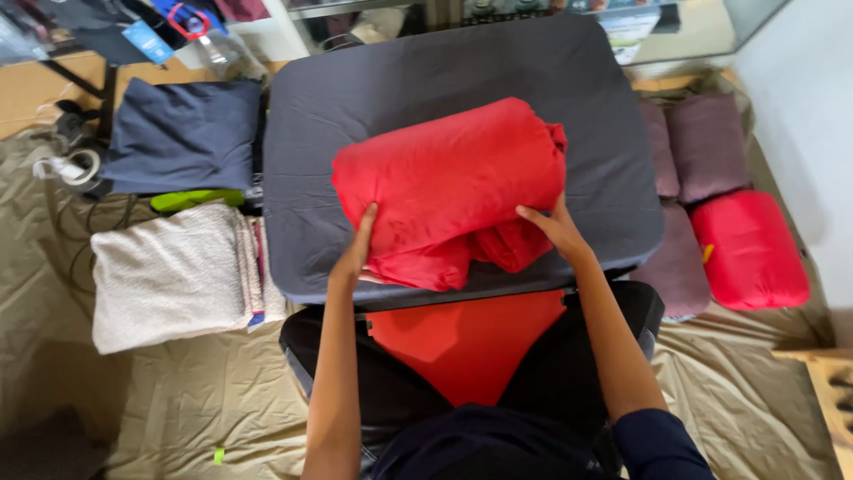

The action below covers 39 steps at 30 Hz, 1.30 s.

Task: Folding a brown stuff sack and then unfolding and smoothing a red sleeping bag on a mat.

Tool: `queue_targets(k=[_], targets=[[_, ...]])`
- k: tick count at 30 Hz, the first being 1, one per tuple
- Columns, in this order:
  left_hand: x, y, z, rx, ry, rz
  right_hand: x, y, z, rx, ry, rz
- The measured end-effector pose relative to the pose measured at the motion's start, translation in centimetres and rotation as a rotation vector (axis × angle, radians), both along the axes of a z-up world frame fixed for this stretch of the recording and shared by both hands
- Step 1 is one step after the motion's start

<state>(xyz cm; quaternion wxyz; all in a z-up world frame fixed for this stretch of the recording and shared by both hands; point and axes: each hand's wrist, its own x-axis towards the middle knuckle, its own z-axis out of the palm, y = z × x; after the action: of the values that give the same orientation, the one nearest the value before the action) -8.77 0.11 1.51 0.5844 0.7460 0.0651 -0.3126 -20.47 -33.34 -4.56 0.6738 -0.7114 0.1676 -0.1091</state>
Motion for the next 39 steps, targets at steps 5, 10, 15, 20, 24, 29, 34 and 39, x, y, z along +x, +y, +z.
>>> queue_targets(k=[5, 10, 15, 20, 24, 29, 34, 39], targets=[[-3.9, -1.9, 10.4, 0.032, -0.010, 0.186, -1.0, 1.7, -1.6, -0.091, 0.054, -0.120], [7.9, -2.5, -8.6, 0.104, -0.266, 0.415, -4.8, 7.1, -8.4, -0.320, -0.082, -0.251], [5.7, -6.7, -6.7, 0.002, -0.795, 0.267, -8.7, 14.8, -10.3, -0.441, -0.143, -0.182], [2.1, -7.2, -4.7, 0.103, -0.568, 0.053, -9.4, 11.7, -5.6, -0.381, -0.280, -0.226], [0.8, -7.1, -5.5, 0.207, -0.552, -0.093, -7.7, 4.3, -2.4, -0.444, -0.330, -0.452], [-2.4, -8.2, -4.8, 0.228, -0.573, -0.204, -3.5, 2.6, 2.8, -0.603, -0.298, -0.193], [-7.2, -7.5, -6.7, 0.504, -0.691, -0.563, -3.8, 4.0, 3.2, -0.576, -0.224, -0.229], [-5.6, -6.0, -9.6, 0.675, -0.670, -0.487, -4.2, 4.6, 2.7, -0.464, -0.188, -0.297]])
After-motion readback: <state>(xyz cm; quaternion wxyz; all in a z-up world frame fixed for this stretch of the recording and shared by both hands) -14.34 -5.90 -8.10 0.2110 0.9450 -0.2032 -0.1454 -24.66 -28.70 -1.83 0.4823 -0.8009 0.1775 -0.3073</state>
